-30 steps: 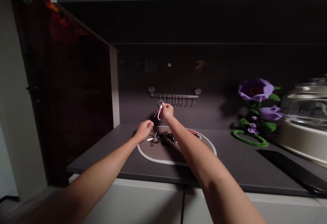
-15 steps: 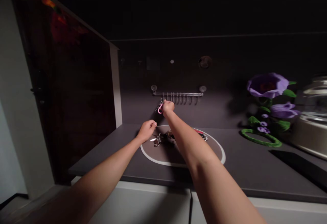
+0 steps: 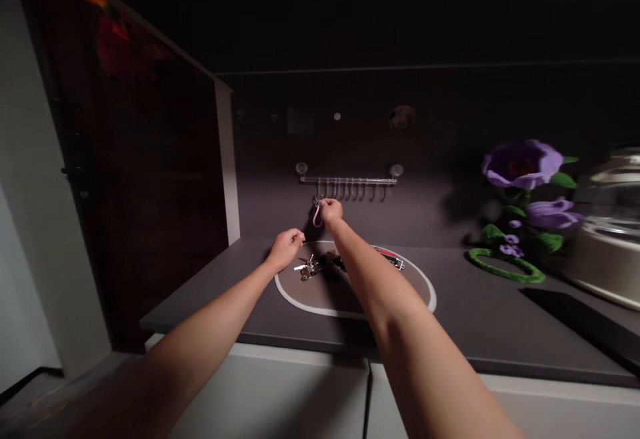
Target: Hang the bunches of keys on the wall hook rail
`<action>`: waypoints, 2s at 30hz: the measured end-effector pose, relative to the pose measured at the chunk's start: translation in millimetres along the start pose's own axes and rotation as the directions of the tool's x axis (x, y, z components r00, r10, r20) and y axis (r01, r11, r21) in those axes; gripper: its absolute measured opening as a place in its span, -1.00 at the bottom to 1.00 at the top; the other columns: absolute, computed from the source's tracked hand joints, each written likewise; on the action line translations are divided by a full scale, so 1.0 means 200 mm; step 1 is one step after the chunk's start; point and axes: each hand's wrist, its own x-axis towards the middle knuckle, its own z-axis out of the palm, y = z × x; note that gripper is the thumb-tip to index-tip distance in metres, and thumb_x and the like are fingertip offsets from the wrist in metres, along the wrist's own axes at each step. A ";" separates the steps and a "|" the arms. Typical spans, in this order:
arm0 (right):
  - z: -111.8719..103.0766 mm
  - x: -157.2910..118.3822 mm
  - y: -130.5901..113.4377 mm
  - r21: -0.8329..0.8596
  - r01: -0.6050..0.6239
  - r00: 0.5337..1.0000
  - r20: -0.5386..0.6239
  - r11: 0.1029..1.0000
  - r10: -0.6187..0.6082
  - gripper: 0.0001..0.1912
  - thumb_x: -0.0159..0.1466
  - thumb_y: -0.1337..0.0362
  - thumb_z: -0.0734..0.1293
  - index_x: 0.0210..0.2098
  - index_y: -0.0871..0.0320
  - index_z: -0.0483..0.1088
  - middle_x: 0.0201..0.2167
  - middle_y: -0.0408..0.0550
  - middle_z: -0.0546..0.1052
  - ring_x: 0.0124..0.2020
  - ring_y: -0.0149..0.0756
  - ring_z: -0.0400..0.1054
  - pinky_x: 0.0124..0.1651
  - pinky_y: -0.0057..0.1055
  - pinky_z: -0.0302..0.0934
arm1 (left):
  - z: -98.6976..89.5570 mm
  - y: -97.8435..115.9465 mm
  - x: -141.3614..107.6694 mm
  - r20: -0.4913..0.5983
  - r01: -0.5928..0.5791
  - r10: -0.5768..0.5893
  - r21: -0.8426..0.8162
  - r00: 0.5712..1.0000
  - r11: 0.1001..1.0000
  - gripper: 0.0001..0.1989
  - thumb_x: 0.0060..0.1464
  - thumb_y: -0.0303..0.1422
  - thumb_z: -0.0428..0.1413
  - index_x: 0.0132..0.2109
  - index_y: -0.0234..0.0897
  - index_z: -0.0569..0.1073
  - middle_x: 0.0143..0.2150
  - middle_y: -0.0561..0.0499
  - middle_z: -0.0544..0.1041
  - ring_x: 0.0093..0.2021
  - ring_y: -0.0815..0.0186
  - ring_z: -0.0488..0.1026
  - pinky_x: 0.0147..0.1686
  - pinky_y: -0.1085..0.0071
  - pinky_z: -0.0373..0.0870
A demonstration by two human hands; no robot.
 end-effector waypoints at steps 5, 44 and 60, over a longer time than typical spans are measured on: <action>-0.06 -0.04 -0.03 -0.071 -0.001 1.000 -0.004 0.997 0.001 -0.82 0.00 0.31 0.33 -0.38 0.26 0.39 -0.48 -0.08 0.49 -0.42 -0.42 0.36 -0.31 -0.49 0.24 | -0.02 -0.01 0.00 -0.015 -0.026 0.026 0.025 1.000 0.999 -0.78 0.04 -0.35 -0.10 -0.43 -0.31 0.40 -0.52 0.04 0.43 -0.47 0.40 0.33 -0.41 0.50 0.21; -0.35 -0.59 0.01 -0.613 0.543 0.802 0.581 0.574 -0.138 -0.77 0.21 0.31 0.20 -0.27 0.20 0.47 -0.26 0.03 0.54 -0.25 -0.28 0.38 -0.21 -0.45 0.13 | -0.14 0.05 -0.04 0.655 0.288 -0.060 -0.247 0.753 0.925 -0.73 -0.20 -0.30 0.23 -0.35 -0.42 0.47 -0.46 -0.01 0.49 -0.49 0.46 0.35 -0.44 0.49 0.23; -0.33 -0.60 0.00 -0.610 0.544 0.794 0.597 0.576 -0.118 -0.78 0.19 0.31 0.20 -0.25 0.18 0.46 -0.24 0.00 0.53 -0.23 -0.29 0.37 -0.18 -0.45 0.14 | -0.12 0.05 -0.03 0.490 0.466 -0.192 -0.532 0.850 0.707 -0.75 -0.09 -0.33 0.19 -0.35 -0.36 0.27 -0.45 0.07 0.43 -0.46 0.45 0.42 -0.22 0.29 0.40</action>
